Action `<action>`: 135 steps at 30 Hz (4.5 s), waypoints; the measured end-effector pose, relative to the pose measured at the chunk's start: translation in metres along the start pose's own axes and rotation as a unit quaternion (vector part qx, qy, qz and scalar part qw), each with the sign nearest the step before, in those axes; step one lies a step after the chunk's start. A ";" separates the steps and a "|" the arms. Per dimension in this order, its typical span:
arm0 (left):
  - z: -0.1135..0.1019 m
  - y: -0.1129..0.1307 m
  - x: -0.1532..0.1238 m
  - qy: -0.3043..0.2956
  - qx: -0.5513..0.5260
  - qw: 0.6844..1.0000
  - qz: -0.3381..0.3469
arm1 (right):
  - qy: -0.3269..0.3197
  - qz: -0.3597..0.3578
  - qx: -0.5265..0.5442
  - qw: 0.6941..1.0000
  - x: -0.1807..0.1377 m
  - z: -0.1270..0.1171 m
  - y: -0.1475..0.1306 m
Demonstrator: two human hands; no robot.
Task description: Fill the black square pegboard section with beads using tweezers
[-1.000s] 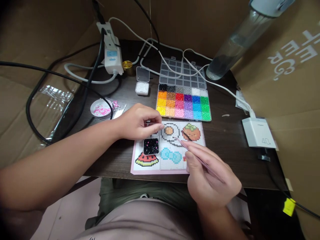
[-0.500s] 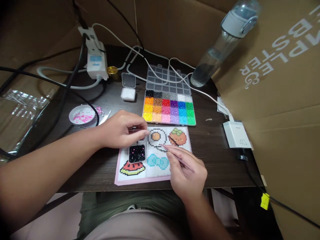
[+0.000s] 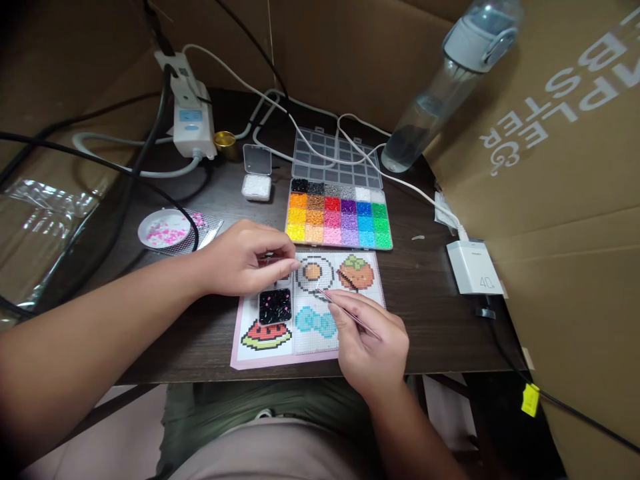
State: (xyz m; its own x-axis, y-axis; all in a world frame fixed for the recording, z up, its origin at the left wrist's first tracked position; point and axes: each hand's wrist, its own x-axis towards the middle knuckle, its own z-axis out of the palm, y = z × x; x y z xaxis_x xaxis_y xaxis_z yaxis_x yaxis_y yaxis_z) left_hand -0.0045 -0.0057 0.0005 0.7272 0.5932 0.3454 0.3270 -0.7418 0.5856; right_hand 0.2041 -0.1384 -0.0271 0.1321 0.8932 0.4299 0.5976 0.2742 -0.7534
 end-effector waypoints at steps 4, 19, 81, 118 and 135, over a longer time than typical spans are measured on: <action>-0.001 0.000 0.000 -0.004 -0.001 1.000 -0.004 | 0.000 -0.001 0.001 1.000 0.000 0.000 0.000; 0.000 0.000 0.000 -0.003 -0.005 1.000 -0.012 | -0.001 -0.008 0.002 1.000 0.000 0.000 -0.001; 0.003 -0.001 -0.002 0.007 -0.012 1.000 0.002 | -0.034 -0.096 0.080 0.992 -0.011 0.015 -0.023; 0.004 -0.001 -0.002 0.008 -0.013 1.000 -0.002 | -0.071 -0.109 0.077 0.989 -0.008 0.016 -0.026; 0.004 0.000 -0.001 0.006 -0.019 1.000 -0.006 | -0.065 -0.098 0.077 0.990 -0.008 0.017 -0.026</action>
State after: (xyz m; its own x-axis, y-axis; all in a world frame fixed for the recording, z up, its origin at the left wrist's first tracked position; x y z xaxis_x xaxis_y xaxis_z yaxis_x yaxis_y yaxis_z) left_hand -0.0027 -0.0077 -0.0032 0.7160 0.6061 0.3463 0.3125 -0.7219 0.6174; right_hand 0.1745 -0.1463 -0.0191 -0.0839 0.8526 0.5158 0.4723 0.4898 -0.7328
